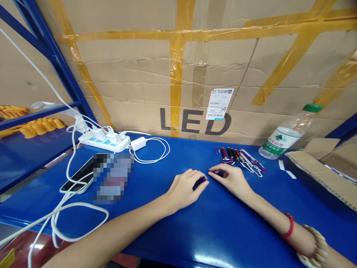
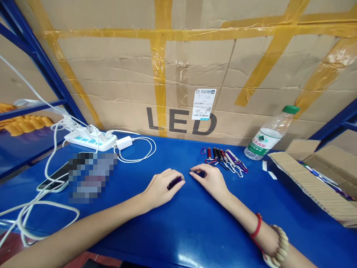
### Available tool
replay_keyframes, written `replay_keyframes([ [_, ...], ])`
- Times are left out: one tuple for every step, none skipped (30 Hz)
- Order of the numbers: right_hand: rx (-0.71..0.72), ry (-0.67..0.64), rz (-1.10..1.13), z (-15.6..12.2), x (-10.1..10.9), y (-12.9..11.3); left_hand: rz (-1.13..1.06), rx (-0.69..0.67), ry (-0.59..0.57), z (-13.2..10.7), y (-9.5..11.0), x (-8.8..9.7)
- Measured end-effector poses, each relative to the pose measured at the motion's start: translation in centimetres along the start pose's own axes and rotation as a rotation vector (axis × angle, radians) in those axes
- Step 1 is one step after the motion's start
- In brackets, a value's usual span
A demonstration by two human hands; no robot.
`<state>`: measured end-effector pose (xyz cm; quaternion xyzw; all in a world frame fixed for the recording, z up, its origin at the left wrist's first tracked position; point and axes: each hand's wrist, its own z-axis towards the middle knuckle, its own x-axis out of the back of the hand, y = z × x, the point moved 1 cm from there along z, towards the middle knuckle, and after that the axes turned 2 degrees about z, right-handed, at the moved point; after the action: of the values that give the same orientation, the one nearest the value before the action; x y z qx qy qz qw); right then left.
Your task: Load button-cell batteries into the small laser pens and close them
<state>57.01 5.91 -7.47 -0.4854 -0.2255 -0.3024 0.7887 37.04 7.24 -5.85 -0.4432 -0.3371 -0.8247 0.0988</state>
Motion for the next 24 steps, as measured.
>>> replay_keyframes([
  [-0.021, 0.003, 0.022, 0.0, 0.0, 0.0, 0.000, 0.008, 0.003, 0.0, 0.0, 0.0],
  [-0.040, 0.003, 0.044, 0.0, 0.0, -0.1, 0.001, 0.015, 0.005, 0.1, -0.1, 0.0],
  [-0.057, 0.003, 0.067, 0.0, 0.0, -0.2, 0.002, 0.020, 0.009, 0.1, -0.1, 0.0],
  [-0.071, 0.003, 0.091, 0.0, 0.0, -0.4, 0.004, 0.023, 0.011, 0.2, -0.1, 0.0],
  [-0.083, 0.004, 0.116, 0.0, 0.0, -0.6, 0.005, 0.025, 0.015, 0.3, -0.1, 0.0],
  [-0.093, 0.009, 0.142, 0.0, 0.0, -0.8, 0.005, 0.026, 0.019, 0.3, -0.2, 0.0],
  [-0.100, 0.016, 0.169, 0.0, 0.1, -1.0, 0.003, 0.023, 0.025, 0.4, -0.2, 0.0],
  [-0.107, 0.024, 0.195, 0.0, 0.1, -1.2, 0.000, 0.017, 0.033, 0.4, -0.2, 0.0],
  [-0.112, 0.034, 0.221, 0.0, 0.2, -1.4, -0.005, 0.010, 0.040, 0.4, -0.2, 0.0],
  [-0.118, 0.043, 0.243, 0.0, 0.2, -1.6, -0.010, 0.002, 0.047, 0.4, -0.2, 0.0],
  [-0.125, 0.050, 0.261, -0.1, 0.3, -1.7, -0.014, -0.006, 0.052, 0.4, -0.2, -0.1],
  [-0.137, 0.053, 0.278, -0.1, 0.4, -1.9, -0.017, -0.013, 0.055, 0.4, -0.2, -0.1],
  [-0.154, 0.052, 0.298, -0.2, 0.4, -2.0, -0.018, -0.018, 0.055, 0.4, -0.3, -0.2],
  [-0.174, 0.049, 0.322, -0.3, 0.4, -2.2, -0.016, -0.022, 0.052, 0.4, -0.4, -0.2],
  [-0.194, 0.048, 0.348, -0.4, 0.4, -2.4, -0.012, -0.028, 0.046, 0.4, -0.5, -0.2],
  [-0.210, 0.048, 0.374, -0.5, 0.4, -2.6, -0.008, -0.035, 0.038, 0.5, -0.5, -0.3],
  [-0.221, 0.055, 0.398, -0.6, 0.4, -2.8, -0.004, -0.043, 0.028, 0.5, -0.6, -0.4],
  [-0.224, 0.065, 0.414, -0.7, 0.4, -3.0, 0.001, -0.051, 0.020, 0.6, -0.7, -0.4],
  [-0.219, 0.079, 0.423, -0.8, 0.4, -3.3, 0.006, -0.060, 0.014, 0.6, -0.8, -0.5],
  [-0.212, 0.091, 0.429, -0.9, 0.4, -3.5, 0.016, -0.070, 0.012, 0.7, -0.9, -0.6],
  [-0.203, 0.101, 0.433, -0.9, 0.5, -3.7, 0.030, -0.081, 0.011, 0.7, -0.9, -0.6],
  [-0.196, 0.107, 0.436, -1.0, 0.5, -3.8, 0.049, -0.094, 0.015, 0.7, -1.0, -0.7],
  [-0.189, 0.106, 0.437, -1.0, 0.5, -3.9, 0.069, -0.111, 0.021, 0.7, -1.0, -0.7],
  [-0.182, 0.102, 0.437, -1.0, 0.5, -3.9, 0.083, -0.132, 0.031, 0.7, -1.0, -0.8],
])
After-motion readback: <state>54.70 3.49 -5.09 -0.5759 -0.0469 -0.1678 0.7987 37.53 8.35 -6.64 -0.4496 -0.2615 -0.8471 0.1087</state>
